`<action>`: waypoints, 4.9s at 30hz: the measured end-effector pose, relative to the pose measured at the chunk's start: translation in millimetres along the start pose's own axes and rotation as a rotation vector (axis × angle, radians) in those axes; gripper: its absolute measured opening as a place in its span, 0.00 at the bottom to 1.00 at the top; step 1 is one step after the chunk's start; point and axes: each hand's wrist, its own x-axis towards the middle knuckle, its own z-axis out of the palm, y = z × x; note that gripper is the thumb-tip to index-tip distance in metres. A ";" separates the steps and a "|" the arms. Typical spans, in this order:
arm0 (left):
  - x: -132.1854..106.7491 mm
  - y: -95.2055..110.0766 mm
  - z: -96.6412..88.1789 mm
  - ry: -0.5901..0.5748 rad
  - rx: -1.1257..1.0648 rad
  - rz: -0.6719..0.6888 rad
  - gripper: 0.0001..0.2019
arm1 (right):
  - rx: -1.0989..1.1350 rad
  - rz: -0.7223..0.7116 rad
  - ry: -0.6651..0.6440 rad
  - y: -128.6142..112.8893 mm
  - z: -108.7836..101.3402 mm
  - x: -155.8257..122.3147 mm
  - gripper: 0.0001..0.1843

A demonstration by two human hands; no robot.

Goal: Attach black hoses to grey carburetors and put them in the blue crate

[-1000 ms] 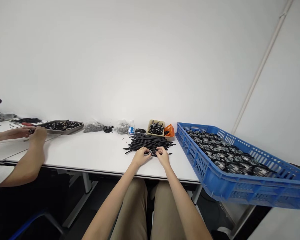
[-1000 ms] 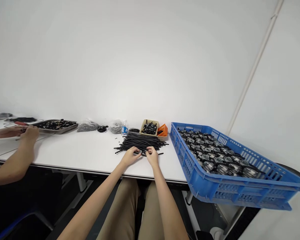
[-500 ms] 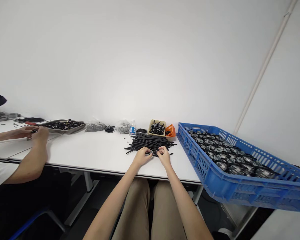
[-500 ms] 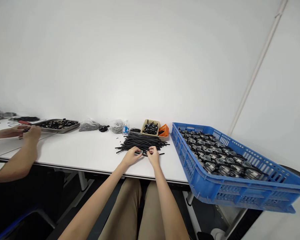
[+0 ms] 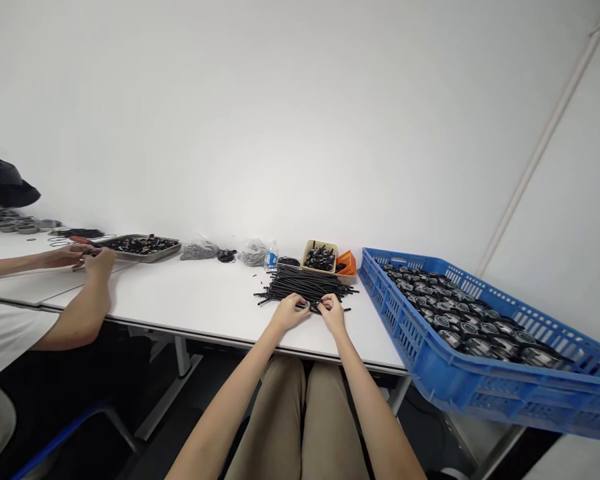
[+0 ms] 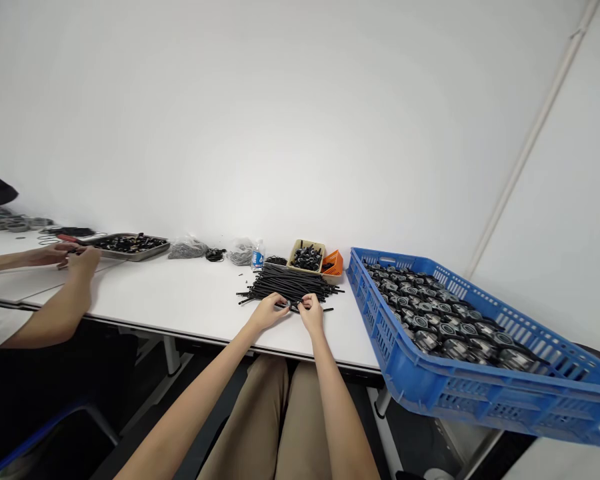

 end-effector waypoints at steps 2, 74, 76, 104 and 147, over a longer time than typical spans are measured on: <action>-0.2 -0.1 0.1 0.000 0.001 0.000 0.05 | 0.001 -0.004 -0.003 0.7 -0.1 0.3 0.10; 1.4 2.5 -3.6 -0.010 -0.021 -0.003 0.10 | 0.017 0.033 0.014 -1.9 3.7 1.1 0.09; 1.7 2.6 -3.8 -0.021 -0.019 -0.008 0.11 | 0.024 0.035 0.009 -2.5 3.3 0.7 0.10; 2.6 4.2 -5.7 -0.052 0.015 -0.028 0.14 | 0.111 0.053 -0.037 0.7 2.6 1.9 0.14; 1.1 1.2 -3.5 -0.063 0.005 -0.029 0.05 | 0.008 0.062 -0.022 -10.1 2.5 -1.8 0.22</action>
